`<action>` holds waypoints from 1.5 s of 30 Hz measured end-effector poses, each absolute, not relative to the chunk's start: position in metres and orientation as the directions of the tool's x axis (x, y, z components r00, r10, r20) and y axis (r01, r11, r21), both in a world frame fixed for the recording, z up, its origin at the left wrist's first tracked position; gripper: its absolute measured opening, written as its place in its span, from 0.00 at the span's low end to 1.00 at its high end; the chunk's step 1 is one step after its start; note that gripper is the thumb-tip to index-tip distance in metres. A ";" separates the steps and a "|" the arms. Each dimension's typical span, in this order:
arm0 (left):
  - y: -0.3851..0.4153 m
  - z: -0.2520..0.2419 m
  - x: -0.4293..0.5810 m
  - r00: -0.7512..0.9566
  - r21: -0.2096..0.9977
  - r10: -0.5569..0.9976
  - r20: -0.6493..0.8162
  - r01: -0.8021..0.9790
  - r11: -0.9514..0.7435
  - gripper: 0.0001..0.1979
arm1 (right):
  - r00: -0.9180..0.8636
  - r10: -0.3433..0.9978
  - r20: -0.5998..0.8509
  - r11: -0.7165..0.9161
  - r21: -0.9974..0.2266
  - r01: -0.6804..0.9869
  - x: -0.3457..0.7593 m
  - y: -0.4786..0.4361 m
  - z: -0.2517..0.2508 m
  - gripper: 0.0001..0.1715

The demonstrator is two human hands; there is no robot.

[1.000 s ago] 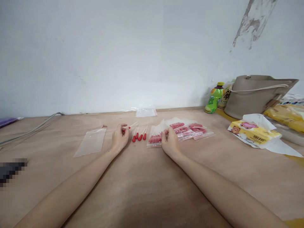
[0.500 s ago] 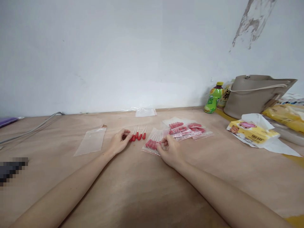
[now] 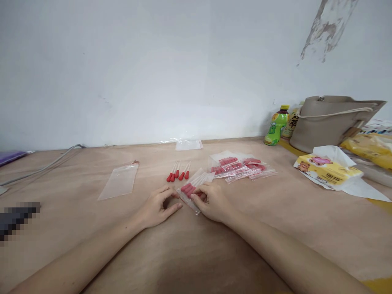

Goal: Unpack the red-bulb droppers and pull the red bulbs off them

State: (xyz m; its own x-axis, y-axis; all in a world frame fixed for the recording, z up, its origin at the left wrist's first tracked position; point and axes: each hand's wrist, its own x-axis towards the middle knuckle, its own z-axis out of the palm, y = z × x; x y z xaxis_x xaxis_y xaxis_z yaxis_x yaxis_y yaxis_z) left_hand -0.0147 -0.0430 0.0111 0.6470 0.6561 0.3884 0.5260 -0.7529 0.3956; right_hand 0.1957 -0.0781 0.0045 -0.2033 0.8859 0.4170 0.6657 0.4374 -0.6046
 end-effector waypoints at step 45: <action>-0.017 0.002 -0.008 0.621 0.967 0.783 0.005 0.197 -0.162 0.30 | -0.789 0.350 0.506 0.833 0.218 0.509 0.177 -0.031 0.019 0.11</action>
